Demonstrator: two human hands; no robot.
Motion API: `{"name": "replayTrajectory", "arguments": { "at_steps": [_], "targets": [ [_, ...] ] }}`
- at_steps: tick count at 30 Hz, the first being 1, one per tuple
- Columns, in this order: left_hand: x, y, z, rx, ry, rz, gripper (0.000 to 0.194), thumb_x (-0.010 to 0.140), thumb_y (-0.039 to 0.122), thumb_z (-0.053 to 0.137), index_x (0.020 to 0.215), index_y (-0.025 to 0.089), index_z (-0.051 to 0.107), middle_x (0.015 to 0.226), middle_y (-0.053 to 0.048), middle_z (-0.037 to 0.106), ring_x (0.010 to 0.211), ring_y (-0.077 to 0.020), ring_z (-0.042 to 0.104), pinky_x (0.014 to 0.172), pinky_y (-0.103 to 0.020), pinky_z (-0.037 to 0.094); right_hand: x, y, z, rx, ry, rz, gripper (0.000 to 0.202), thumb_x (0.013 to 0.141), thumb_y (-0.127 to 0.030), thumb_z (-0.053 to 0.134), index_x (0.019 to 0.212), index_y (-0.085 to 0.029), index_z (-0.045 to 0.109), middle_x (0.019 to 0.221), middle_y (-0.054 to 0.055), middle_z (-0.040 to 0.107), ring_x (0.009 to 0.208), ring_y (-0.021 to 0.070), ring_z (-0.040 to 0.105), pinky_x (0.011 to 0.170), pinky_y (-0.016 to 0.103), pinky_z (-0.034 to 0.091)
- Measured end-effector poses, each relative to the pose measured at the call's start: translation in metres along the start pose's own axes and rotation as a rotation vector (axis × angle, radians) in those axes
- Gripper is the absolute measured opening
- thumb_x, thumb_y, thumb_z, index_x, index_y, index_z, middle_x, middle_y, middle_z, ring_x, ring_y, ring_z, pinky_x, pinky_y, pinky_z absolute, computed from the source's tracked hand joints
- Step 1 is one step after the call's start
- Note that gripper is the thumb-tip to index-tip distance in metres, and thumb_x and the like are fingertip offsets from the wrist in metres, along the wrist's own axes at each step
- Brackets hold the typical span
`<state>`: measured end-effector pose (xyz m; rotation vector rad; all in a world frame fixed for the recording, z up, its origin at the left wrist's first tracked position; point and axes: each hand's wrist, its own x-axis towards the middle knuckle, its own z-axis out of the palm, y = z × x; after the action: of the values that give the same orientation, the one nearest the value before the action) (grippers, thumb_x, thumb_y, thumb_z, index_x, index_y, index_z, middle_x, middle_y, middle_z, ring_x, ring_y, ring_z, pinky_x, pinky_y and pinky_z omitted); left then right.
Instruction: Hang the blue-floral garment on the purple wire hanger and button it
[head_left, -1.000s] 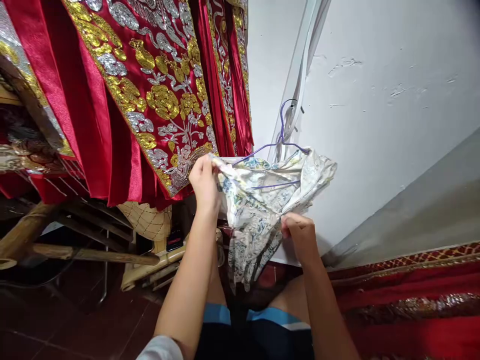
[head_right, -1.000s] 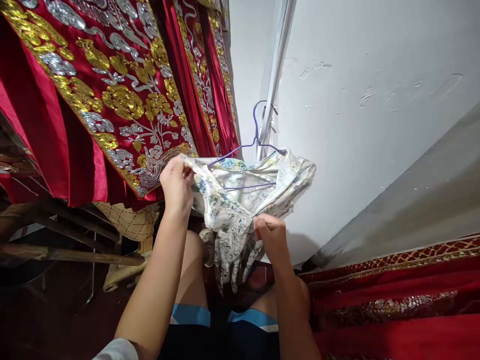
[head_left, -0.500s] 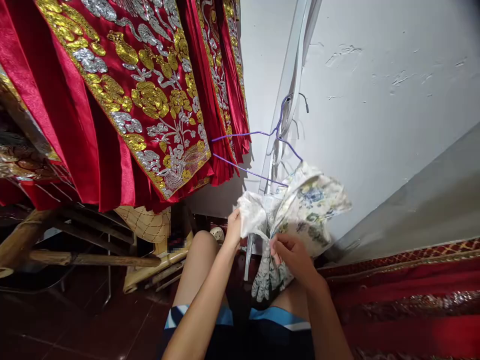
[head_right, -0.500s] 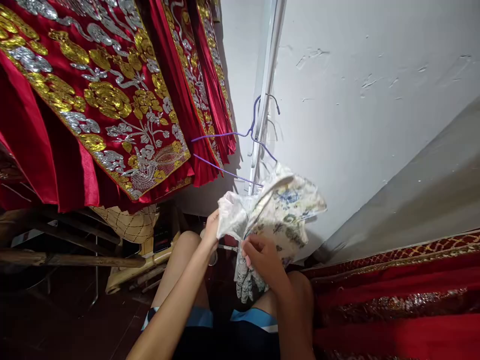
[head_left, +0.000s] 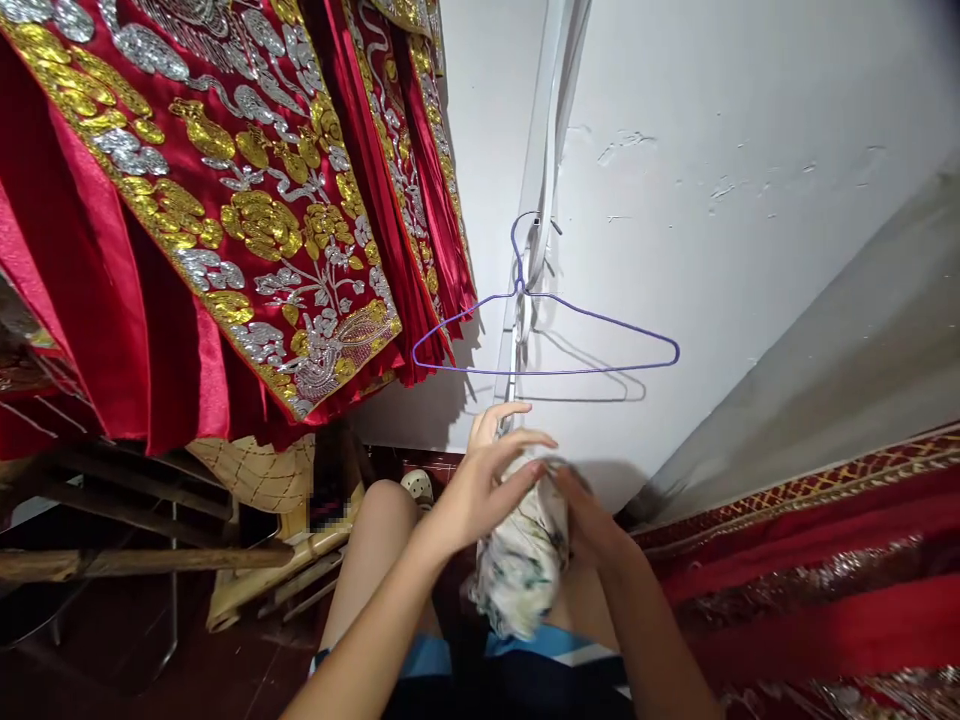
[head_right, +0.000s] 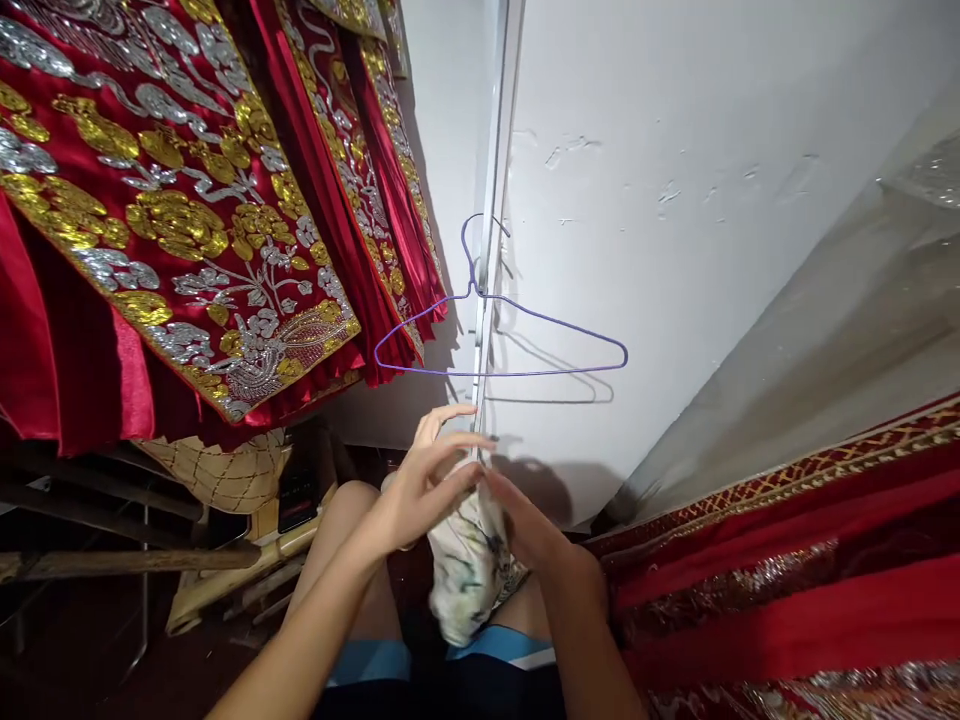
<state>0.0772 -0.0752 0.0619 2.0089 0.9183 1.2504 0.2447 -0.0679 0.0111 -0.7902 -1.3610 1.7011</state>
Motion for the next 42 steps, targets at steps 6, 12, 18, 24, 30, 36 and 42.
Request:
{"name": "replayTrajectory", "arguments": {
  "at_steps": [6,12,18,24,30,36,42],
  "targets": [
    [-0.027,-0.037,-0.030,0.174,-0.681,-0.314,0.041,0.092,0.053,0.052,0.101,0.017,0.069,0.091,-0.006,0.071,0.089,-0.0242,0.065,0.082,-0.031,0.050,0.002,-0.066,-0.016,-0.529,0.082,-0.318,0.006,0.076,-0.018,0.065,0.078,-0.020,0.070,0.074,0.000,0.067,0.070,0.0172,0.061,0.066,0.027,0.046],
    [-0.037,-0.058,-0.081,0.696,-0.440,-0.383,0.028,0.090,0.036,0.046,0.090,0.021,0.071,0.091,-0.008,0.074,0.088,-0.0259,0.068,0.083,-0.033,0.049,0.061,-0.082,-0.036,-0.734,0.521,-0.704,0.025,0.082,-0.019,0.054,0.098,-0.020,0.074,0.102,0.006,0.075,0.099,0.0234,0.066,0.088,0.034,0.048],
    [-0.008,-0.065,-0.126,0.927,-0.151,-0.461,0.030,0.086,0.028,0.043,0.093,0.017,0.070,0.111,-0.015,0.072,0.107,-0.0307,0.065,0.096,-0.041,0.048,0.083,-0.073,-0.055,-0.999,0.446,-0.444,0.030,0.089,-0.043,0.056,0.082,-0.018,0.070,0.083,0.005,0.071,0.078,0.0217,0.062,0.073,0.031,0.044],
    [0.013,-0.062,-0.121,0.794,0.122,-0.214,0.035,0.090,0.026,0.031,0.081,0.017,0.065,0.136,-0.014,0.062,0.117,-0.0321,0.060,0.105,-0.046,0.045,0.060,-0.087,-0.059,-1.050,0.517,-0.442,0.042,0.091,-0.053,0.053,0.069,-0.019,0.060,0.061,-0.002,0.051,0.054,0.0129,0.038,0.056,0.028,0.031],
    [0.001,-0.064,-0.123,0.644,0.291,-0.208,0.031,0.092,0.031,0.036,0.074,0.018,0.058,0.144,-0.017,0.055,0.137,-0.0294,0.049,0.114,-0.042,0.039,0.064,-0.084,-0.056,-1.054,0.555,-0.436,0.041,0.089,-0.053,0.054,0.072,-0.018,0.064,0.067,0.002,0.059,0.064,0.0167,0.047,0.062,0.029,0.035],
    [0.016,-0.050,-0.123,0.503,0.404,-0.123,0.033,0.097,0.034,0.035,0.108,0.019,0.061,0.146,-0.011,0.054,0.139,-0.0249,0.047,0.115,-0.043,0.037,0.063,-0.078,-0.049,-1.042,0.513,-0.411,0.041,0.088,-0.053,0.056,0.068,-0.018,0.061,0.062,-0.001,0.053,0.061,0.0149,0.043,0.061,0.029,0.035],
    [0.079,-0.040,-0.130,0.461,0.355,-0.016,0.028,0.086,0.018,0.039,0.101,0.018,0.063,0.102,-0.007,0.070,0.095,-0.0222,0.063,0.090,-0.034,0.048,0.045,-0.083,-0.037,-0.891,0.253,-0.376,0.035,0.089,-0.050,0.058,0.090,-0.018,0.073,0.092,0.005,0.073,0.086,0.0231,0.065,0.077,0.031,0.047]
  ]
}}
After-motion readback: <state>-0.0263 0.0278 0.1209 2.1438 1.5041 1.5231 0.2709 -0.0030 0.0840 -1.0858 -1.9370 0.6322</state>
